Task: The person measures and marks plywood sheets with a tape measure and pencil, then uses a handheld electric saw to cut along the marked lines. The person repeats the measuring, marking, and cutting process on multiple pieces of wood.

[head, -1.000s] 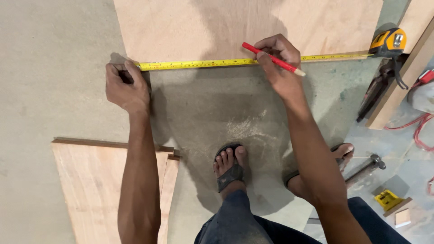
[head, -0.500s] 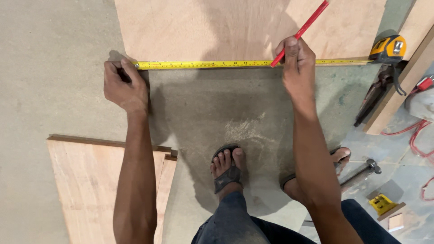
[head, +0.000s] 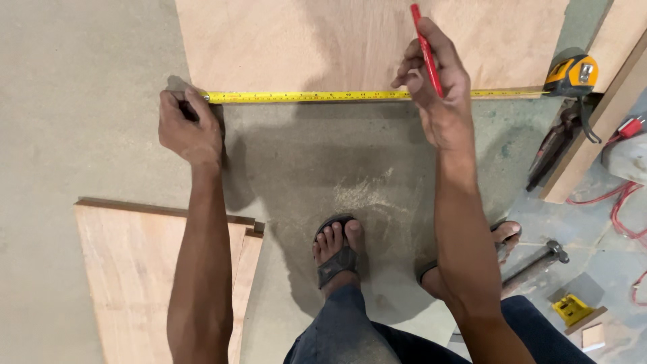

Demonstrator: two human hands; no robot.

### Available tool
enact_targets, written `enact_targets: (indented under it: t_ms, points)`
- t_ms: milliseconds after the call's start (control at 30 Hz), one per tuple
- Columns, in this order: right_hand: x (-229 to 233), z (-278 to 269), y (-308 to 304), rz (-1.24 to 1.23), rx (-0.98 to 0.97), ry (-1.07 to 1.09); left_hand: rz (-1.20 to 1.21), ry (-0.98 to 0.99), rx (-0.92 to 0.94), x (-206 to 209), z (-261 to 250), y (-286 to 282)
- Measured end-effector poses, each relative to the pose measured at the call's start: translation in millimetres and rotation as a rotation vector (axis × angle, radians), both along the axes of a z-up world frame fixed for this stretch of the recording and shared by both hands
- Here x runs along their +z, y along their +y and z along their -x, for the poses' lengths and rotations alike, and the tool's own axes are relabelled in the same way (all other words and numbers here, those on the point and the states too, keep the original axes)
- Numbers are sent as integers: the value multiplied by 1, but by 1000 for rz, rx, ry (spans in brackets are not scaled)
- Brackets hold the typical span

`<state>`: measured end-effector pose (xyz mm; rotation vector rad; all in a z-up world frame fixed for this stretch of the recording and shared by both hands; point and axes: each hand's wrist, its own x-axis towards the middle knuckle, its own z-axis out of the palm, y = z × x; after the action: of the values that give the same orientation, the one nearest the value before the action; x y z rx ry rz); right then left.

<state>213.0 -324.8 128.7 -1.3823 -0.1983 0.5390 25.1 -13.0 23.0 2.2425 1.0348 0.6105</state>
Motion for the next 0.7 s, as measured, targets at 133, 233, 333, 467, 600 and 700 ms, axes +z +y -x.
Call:
enact_targets:
  t_ms: [133,233,333,467,600,700]
  points:
    - [-23,2,0,179,8,-287,1,28,0,-1,-1,1]
    - [-32,3,4,302,-62,-138,6,47,5,-2,0,2]
    - [-33,1,14,419,-66,-90,47,49,37,1,-1,0]
    - [-42,9,14,392,4,-183,46,-16,20,5,-1,-1]
    - [-53,7,17,297,55,-116,-2,-8,12,2,1,-1]
    - [-50,0,19,317,86,-91,15,-15,24,0,-1,1]
